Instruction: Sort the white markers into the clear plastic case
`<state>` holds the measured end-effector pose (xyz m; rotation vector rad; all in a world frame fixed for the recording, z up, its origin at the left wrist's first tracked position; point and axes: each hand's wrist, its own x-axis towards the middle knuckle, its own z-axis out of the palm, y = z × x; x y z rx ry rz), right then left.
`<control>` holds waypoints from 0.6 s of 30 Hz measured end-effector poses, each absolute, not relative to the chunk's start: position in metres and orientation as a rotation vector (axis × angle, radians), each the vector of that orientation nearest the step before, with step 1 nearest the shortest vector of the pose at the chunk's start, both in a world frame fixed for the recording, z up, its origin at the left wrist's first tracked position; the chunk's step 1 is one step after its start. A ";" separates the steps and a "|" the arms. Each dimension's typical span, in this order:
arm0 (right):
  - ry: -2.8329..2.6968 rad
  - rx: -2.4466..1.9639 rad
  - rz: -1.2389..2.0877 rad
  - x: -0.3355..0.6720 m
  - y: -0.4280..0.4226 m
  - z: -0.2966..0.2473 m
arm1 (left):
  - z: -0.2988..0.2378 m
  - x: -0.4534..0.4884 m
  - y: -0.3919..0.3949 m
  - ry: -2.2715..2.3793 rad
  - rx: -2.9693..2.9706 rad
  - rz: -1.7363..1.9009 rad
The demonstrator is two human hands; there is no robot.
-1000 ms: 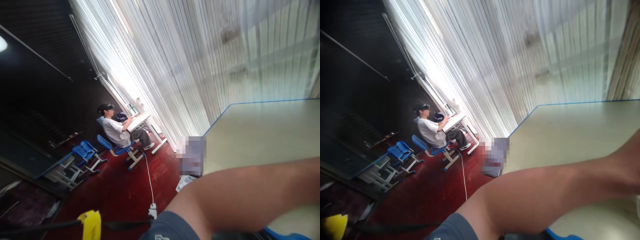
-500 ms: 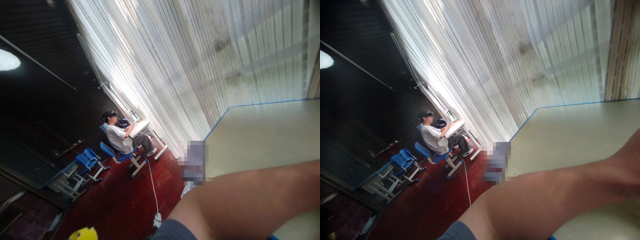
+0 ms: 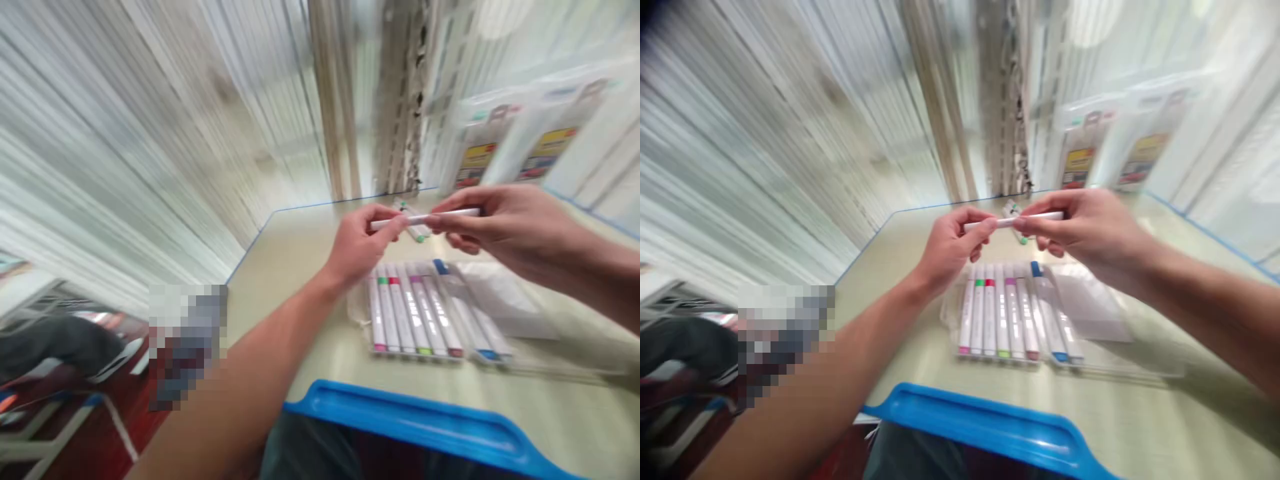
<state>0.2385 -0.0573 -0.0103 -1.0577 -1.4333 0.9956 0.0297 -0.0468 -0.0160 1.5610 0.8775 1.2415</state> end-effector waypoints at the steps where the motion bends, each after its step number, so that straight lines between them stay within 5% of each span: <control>1: -1.438 -1.069 1.030 0.236 -0.058 -0.008 | -0.015 0.029 -0.046 0.869 1.531 1.241; 18: -1.173 -0.949 1.288 0.236 -0.050 0.000 | 0.004 0.022 -0.045 0.809 1.116 1.398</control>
